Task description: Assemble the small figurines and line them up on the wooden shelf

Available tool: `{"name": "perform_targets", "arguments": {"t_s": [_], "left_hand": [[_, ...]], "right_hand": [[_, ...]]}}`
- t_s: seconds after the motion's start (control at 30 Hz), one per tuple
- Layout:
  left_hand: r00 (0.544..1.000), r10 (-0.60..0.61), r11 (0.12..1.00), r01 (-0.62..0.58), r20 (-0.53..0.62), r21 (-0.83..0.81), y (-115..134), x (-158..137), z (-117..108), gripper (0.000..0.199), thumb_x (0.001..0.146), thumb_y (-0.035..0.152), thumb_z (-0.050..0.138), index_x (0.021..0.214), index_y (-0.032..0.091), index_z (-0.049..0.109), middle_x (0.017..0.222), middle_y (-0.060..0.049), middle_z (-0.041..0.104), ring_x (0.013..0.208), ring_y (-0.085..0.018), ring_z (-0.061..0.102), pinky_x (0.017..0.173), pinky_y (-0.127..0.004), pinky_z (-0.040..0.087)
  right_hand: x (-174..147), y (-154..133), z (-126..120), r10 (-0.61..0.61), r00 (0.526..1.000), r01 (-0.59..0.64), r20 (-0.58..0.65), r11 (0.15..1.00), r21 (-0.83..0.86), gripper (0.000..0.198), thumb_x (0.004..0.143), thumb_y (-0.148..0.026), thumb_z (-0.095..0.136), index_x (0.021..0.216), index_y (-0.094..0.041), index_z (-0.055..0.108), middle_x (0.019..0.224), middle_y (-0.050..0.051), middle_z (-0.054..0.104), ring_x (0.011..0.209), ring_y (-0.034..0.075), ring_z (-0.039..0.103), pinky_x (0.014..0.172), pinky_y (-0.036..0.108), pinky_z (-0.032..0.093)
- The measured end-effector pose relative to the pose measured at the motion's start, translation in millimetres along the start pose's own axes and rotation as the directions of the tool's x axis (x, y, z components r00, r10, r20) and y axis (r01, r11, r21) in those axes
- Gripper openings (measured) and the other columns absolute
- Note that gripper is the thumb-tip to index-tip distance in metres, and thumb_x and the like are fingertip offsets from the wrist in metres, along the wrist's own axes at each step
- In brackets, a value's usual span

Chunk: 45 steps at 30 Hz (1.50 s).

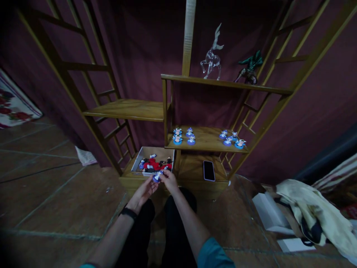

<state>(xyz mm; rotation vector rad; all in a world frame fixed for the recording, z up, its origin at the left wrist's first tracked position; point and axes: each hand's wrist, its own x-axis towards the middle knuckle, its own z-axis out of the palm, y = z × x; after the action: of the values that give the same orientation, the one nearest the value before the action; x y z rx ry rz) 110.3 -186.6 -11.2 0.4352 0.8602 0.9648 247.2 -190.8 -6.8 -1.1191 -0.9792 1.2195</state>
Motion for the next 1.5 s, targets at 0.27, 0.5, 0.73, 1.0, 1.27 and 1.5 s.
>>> {"name": "perform_targets", "arguments": {"t_s": [0.27,0.5,0.73,1.0,1.27,1.5], "left_hand": [[0.998,0.005,1.0,-0.004,0.061,-0.023,-1,-1,-3,0.02,0.076,0.029,0.063,0.087,0.013,0.06,0.077,-0.007,0.067,0.069,-0.013,0.064,0.065,-0.024,0.05],[0.996,0.063,0.995,-0.058,0.058,-0.079,-3,-3,-5,0.016,0.071,0.011,0.067,0.086,0.014,0.061,0.079,-0.005,0.068,0.069,-0.011,0.063,0.075,-0.027,0.05],[0.993,0.107,0.993,-0.104,0.05,-0.063,-1,-7,-2,0.025,0.069,0.005,0.066,0.092,0.013,0.062,0.085,-0.006,0.069,0.077,-0.013,0.065,0.078,-0.025,0.049],[0.995,0.033,0.996,-0.025,0.089,-0.083,-2,-10,-4,0.016,0.074,0.017,0.065,0.089,0.014,0.061,0.081,-0.006,0.068,0.069,-0.012,0.064,0.075,-0.029,0.051],[0.99,0.049,0.997,-0.041,0.132,-0.068,-8,-14,1,0.022,0.071,0.008,0.066,0.092,0.013,0.063,0.08,-0.006,0.068,0.069,-0.011,0.063,0.076,-0.026,0.049],[0.979,0.122,0.992,-0.115,0.163,-0.05,-6,-21,-1,0.025,0.068,0.005,0.066,0.092,0.013,0.065,0.087,-0.007,0.069,0.077,-0.013,0.064,0.077,-0.025,0.05]], "right_hand": [[-2,-4,-1,-0.008,1.0,0.008,0.003,1.0,-0.004,0.037,0.064,-0.038,0.064,0.097,-0.02,0.064,0.091,0.004,0.067,0.072,0.016,0.061,0.06,0.028,0.049],[-4,-7,-2,0.006,1.0,-0.006,0.013,1.0,0.013,0.04,0.062,-0.038,0.067,0.097,-0.02,0.064,0.091,0.004,0.068,0.079,0.019,0.062,0.067,0.032,0.051],[-7,-8,-3,-0.021,0.999,0.018,0.04,0.997,0.069,0.04,0.059,-0.037,0.069,0.095,-0.02,0.065,0.089,0.004,0.068,0.079,0.019,0.062,0.072,0.033,0.05],[-9,-9,-6,0.004,1.0,-0.005,0.029,1.0,0.029,0.042,0.059,-0.04,0.071,0.094,-0.018,0.065,0.089,0.005,0.068,0.076,0.017,0.063,0.068,0.031,0.051],[-20,-12,-14,0.021,1.0,-0.022,0.023,0.996,0.085,0.046,0.058,-0.044,0.072,0.096,-0.017,0.066,0.087,0.005,0.068,0.069,0.014,0.063,0.068,0.031,0.052],[-28,-13,-9,-0.006,1.0,0.007,-0.011,0.996,0.086,0.044,0.056,-0.043,0.073,0.092,-0.017,0.066,0.084,0.003,0.067,0.068,0.014,0.062,0.068,0.031,0.053]]}}
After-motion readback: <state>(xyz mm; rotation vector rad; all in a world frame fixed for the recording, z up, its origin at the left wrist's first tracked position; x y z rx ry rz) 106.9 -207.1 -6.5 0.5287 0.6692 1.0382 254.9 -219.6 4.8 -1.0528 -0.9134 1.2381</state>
